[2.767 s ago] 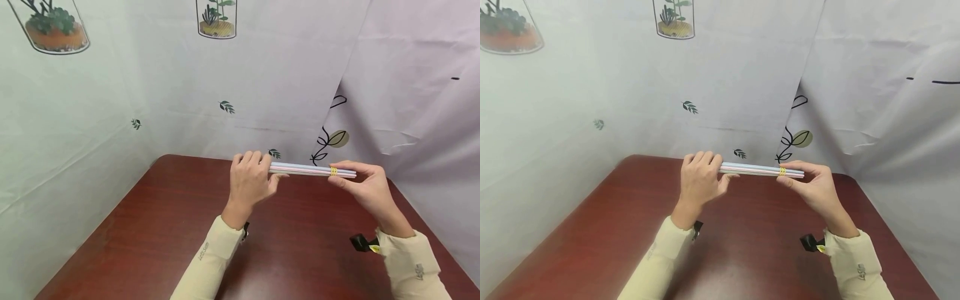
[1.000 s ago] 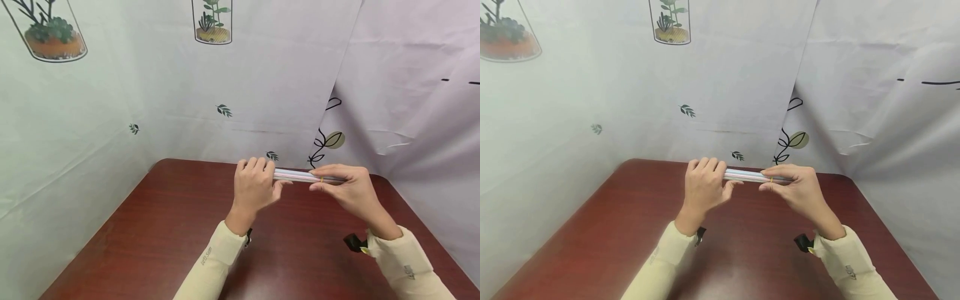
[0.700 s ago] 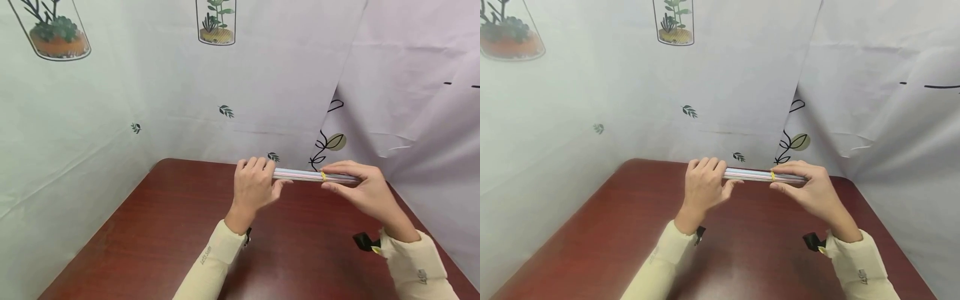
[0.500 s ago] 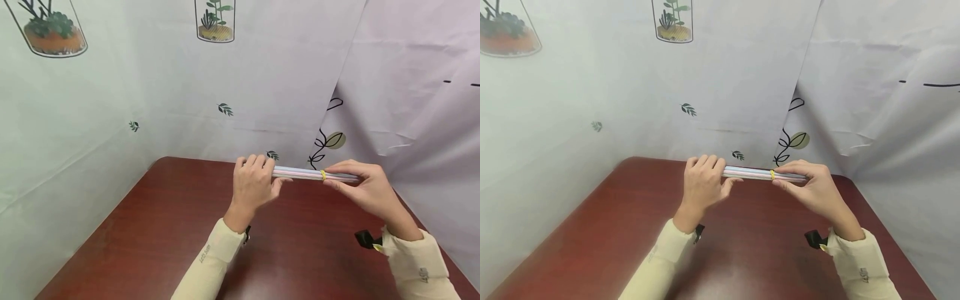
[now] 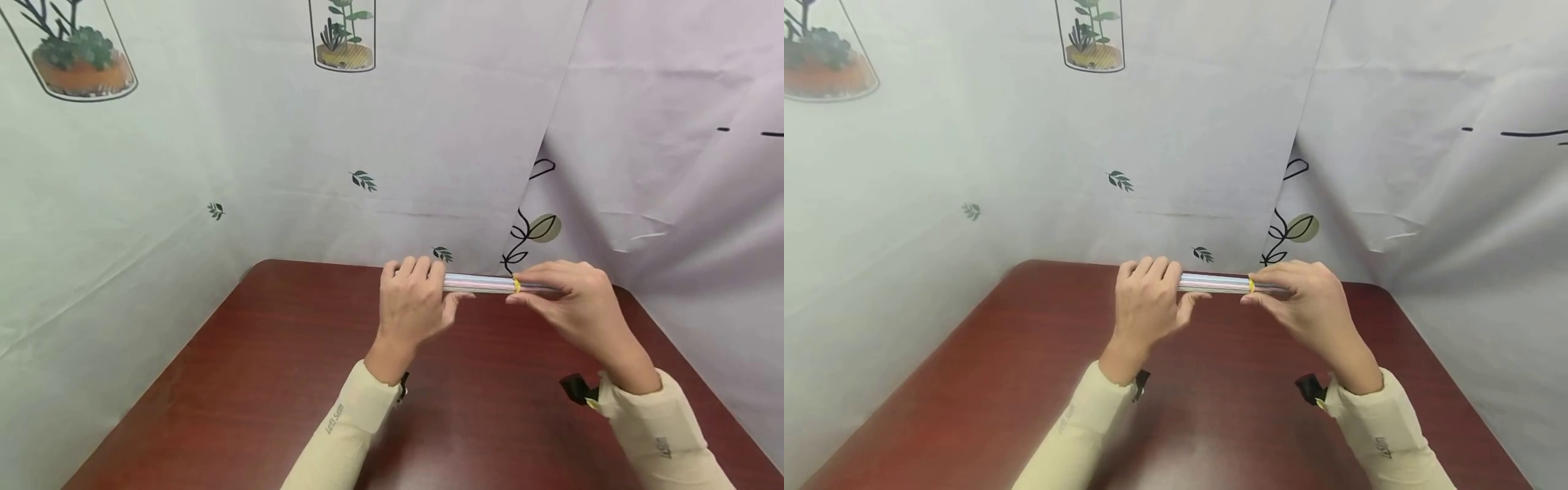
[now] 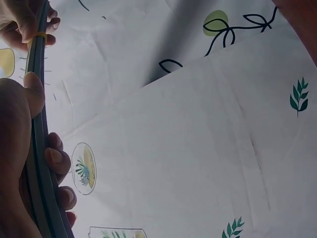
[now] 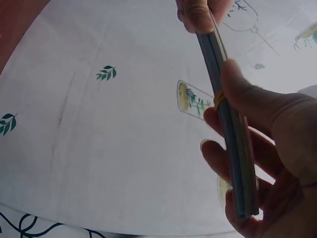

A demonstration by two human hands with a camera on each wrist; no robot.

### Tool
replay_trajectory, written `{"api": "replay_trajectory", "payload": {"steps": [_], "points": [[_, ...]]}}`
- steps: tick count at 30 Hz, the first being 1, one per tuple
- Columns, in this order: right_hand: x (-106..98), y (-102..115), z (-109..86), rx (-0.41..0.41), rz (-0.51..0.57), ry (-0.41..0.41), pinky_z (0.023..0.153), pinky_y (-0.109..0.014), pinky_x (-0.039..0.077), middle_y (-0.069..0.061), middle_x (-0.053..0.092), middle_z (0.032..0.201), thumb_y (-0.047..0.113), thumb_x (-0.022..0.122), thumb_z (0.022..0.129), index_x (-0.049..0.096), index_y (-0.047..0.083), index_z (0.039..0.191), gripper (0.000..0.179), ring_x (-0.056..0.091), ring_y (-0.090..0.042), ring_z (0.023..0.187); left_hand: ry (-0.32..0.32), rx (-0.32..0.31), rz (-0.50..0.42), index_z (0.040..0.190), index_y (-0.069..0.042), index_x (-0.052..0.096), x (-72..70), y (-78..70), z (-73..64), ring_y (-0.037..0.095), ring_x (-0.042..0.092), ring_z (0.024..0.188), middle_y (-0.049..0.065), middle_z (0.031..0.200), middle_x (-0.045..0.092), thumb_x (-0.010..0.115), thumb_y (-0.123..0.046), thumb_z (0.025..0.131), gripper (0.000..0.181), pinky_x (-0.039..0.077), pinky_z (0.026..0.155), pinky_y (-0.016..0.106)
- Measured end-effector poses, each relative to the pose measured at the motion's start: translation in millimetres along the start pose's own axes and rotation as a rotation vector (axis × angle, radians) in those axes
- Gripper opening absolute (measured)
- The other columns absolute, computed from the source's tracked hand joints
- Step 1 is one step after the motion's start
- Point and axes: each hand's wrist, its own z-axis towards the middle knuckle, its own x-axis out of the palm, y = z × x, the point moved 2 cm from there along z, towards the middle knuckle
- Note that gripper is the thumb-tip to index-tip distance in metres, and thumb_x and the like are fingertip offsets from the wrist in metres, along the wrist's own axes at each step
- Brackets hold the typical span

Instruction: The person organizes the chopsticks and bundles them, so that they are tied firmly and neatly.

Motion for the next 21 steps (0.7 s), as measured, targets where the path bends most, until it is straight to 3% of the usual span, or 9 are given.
{"api": "replay_trajectory", "payload": {"steps": [4,10,12,17,21], "points": [[3.6,0.5,1.2,-0.021,-0.049,-0.017,0.059,-0.021,0.031,0.000,0.075,0.084,0.019,0.092,0.056,0.081,0.010,0.089,0.036,0.066,-0.013,0.066,-0.007,-0.003,0.003,0.073,-0.013,0.059,0.0,1.0,1.7,0.019,0.053,0.064,-0.001,0.066,0.053,0.055,-0.060,0.086,0.049,0.045,0.069,0.037],[8.2,0.4,1.3,-0.028,-0.017,-0.003,0.058,-0.024,0.035,0.000,0.075,0.083,0.053,0.073,0.077,0.080,0.010,0.089,0.045,0.066,-0.014,0.066,0.004,0.010,0.002,0.074,-0.013,0.061,0.4,-1.1,-0.3,0.019,0.056,0.065,0.000,0.066,0.054,0.057,-0.063,0.085,0.051,0.046,0.068,0.038],[9.7,1.3,1.2,-0.025,-0.028,0.018,0.058,-0.025,0.036,0.000,0.075,0.083,0.051,0.076,0.076,0.080,0.010,0.090,0.044,0.066,-0.014,0.066,0.015,0.019,0.007,0.075,-0.013,0.061,0.9,-3.0,-0.5,0.019,0.056,0.065,-0.001,0.067,0.056,0.056,-0.063,0.086,0.051,0.046,0.068,0.037],[15.0,6.2,2.1,-0.005,-0.057,0.071,0.056,-0.027,0.041,-0.001,0.075,0.081,0.024,0.093,0.055,0.080,0.008,0.093,0.043,0.064,-0.010,0.061,0.026,0.031,0.009,0.075,-0.014,0.061,0.8,-7.3,0.3,0.018,0.055,0.065,-0.001,0.069,0.056,0.058,-0.062,0.085,0.049,0.046,0.069,0.037],[19.9,13.1,5.3,-0.011,-0.061,0.113,0.053,-0.029,0.042,0.001,0.072,0.074,0.021,0.094,0.053,0.080,0.007,0.097,0.048,0.054,-0.005,0.054,0.021,0.043,-0.003,0.074,-0.015,0.060,0.4,-10.5,1.6,0.017,0.055,0.066,-0.001,0.069,0.057,0.063,-0.054,0.081,0.041,0.045,0.069,0.036]]}}
